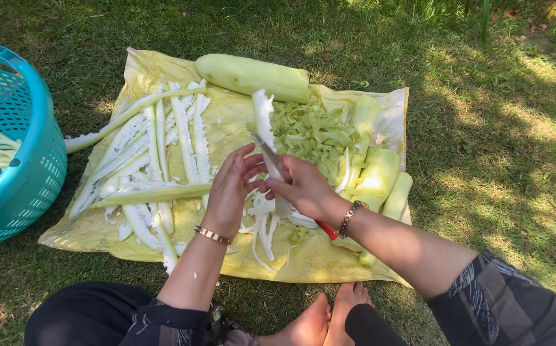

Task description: The person peels long strips from a bottle gourd using a small knife, placing the peeled pieces into a blue plastic basket while sitting on the grass.

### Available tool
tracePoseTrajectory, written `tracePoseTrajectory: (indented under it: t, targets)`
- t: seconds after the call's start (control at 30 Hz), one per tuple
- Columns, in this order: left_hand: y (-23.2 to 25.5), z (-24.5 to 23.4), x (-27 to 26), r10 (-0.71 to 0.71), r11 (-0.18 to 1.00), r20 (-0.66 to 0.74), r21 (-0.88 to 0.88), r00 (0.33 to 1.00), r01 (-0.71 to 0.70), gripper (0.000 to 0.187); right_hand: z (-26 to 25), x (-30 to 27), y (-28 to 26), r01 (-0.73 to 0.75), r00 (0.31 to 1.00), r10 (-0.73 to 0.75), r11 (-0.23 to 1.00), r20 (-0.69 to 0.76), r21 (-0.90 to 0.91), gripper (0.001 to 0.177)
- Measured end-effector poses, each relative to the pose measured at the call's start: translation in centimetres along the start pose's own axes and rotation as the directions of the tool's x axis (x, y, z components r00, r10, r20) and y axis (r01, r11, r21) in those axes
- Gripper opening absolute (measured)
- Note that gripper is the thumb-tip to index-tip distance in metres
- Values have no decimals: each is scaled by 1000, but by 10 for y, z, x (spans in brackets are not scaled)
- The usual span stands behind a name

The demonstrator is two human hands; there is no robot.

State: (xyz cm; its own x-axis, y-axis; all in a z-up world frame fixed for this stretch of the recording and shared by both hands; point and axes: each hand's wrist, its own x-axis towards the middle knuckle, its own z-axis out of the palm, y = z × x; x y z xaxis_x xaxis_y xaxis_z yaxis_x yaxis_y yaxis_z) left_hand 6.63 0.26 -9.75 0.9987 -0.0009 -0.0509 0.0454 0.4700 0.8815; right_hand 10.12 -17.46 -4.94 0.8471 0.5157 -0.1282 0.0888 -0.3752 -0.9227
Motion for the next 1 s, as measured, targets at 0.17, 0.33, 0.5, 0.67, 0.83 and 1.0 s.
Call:
tracePoseTrajectory:
  t: [0.17,0.33,0.5,0.67,0.83,1.0]
  targets:
    - [0,16,0,26,991,-4,-128,1000,-26,29,-3,-30,-24,207,973,-180,959,146,-194,25]
    - [4,19,-17,28,975,-96,-216,995,-48,34,-31,-33,-35,174,967,-230,910,-108,-376,26]
    - [18,32,-42,16,999,16,36,1000,-17,34,-65,-25,-60,212,913,-358,826,-195,-521,28]
    - [24,35,-56,7,997,65,70,998,-11,42,-71,-29,-79,526,761,-644,535,84,-662,60]
    - [28,35,-67,82,976,63,198,995,-93,43,-70,-29,-74,473,805,-581,511,117,-717,66]
    - [25,40,-68,120,962,92,237,989,-138,42,-66,-31,-66,438,846,-530,623,62,-648,67]
